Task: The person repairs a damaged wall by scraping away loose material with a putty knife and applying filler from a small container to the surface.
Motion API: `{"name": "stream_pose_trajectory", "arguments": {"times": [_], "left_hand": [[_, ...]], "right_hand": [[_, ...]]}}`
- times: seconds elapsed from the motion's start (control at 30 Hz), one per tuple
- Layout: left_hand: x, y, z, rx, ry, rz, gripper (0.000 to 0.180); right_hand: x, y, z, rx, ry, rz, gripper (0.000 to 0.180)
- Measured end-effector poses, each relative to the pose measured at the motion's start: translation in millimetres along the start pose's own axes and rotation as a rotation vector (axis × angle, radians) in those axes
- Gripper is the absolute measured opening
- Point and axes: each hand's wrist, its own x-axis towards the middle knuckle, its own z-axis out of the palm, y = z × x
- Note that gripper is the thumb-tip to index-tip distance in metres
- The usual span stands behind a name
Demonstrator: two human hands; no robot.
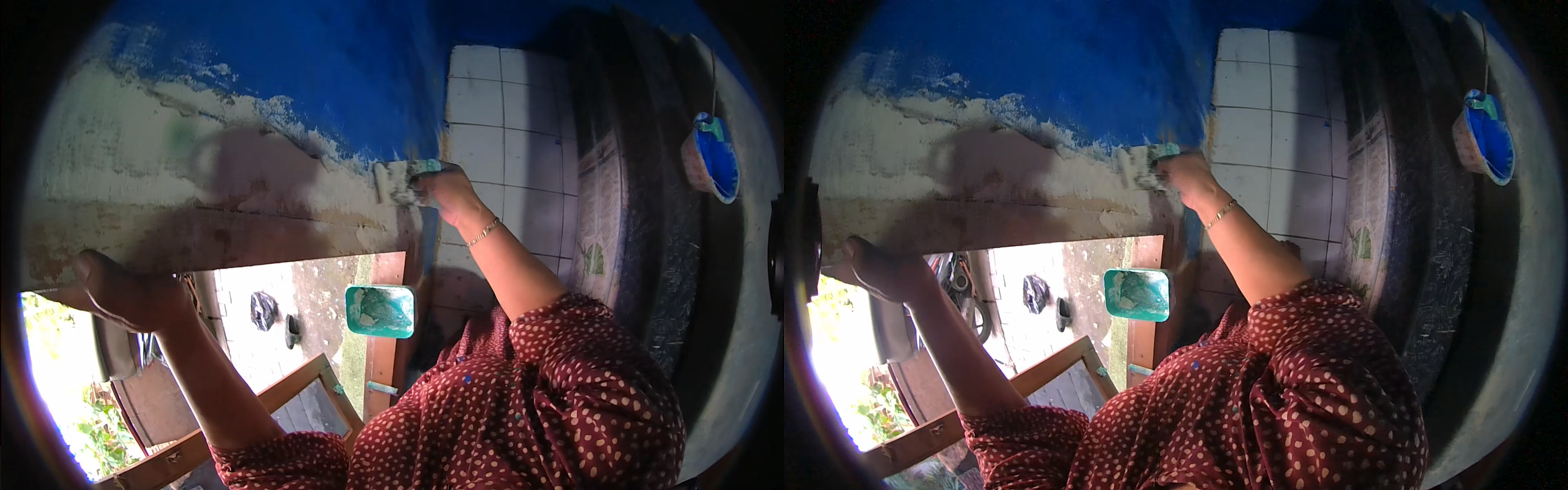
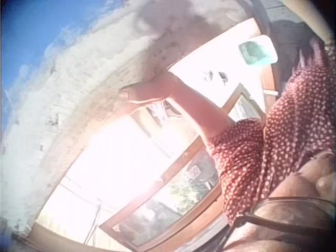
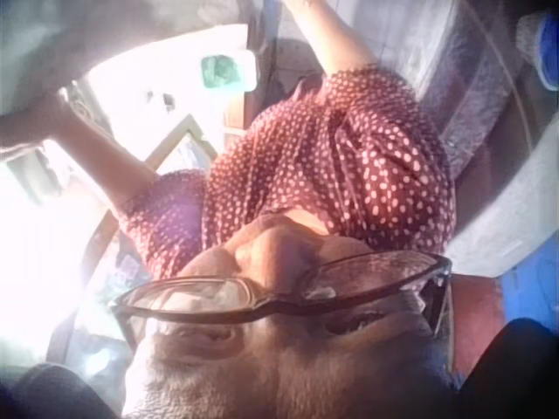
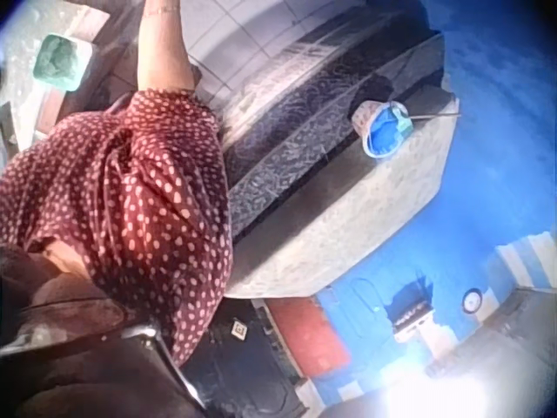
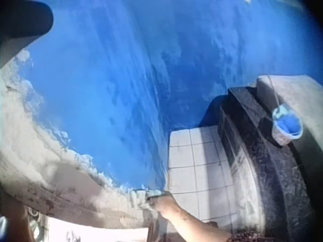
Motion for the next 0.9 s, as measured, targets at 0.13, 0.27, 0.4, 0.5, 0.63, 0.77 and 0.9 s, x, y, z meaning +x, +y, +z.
{"name": "stream_pose_trajectory", "arguments": {"times": [0.13, 0.27, 0.4, 0.5, 0.63, 0.77, 0.9], "left_hand": [[0.1, 2.1, -8.7, 0.253, -0.111, -0.017, 0.057], [-8.3, -4.5, -6.4, 0.362, 0.054, 0.22, 0.064], [-5.1, 5.4, -7.3, 0.403, 0.134, 0.298, 0.069], [-9.2, 16.5, 4.0, 0.387, 0.153, 0.291, 0.072], [-10.2, 12.3, -2.7, 0.337, 0.134, 0.234, 0.076], [-1.4, 27.7, 11.8, 0.094, 0.18, 0.212, 0.081], [5.6, 31.7, 14.9, 0.021, 0.164, 0.149, 0.077]], "right_hand": [[29.4, 28.6, -35.4, -0.288, 0.288, 0.111, 0.015], [58.1, 60.4, -57.5, -0.725, -0.026, -0.273, 0.015], [68.0, 61.4, -38.6, -0.123, 0.184, 0.073, 0.012], [38.9, 24.8, -3.1, -0.032, 0.243, 0.118, 0.017], [-14.7, -22.3, 66.6, -0.172, 0.078, -0.021, 0.023], [-58.0, -60.1, 99.6, -0.269, -0.037, -0.297, 0.023], [-81.4, -79.3, 108.5, -0.205, -0.057, -0.206, 0.026]]}}
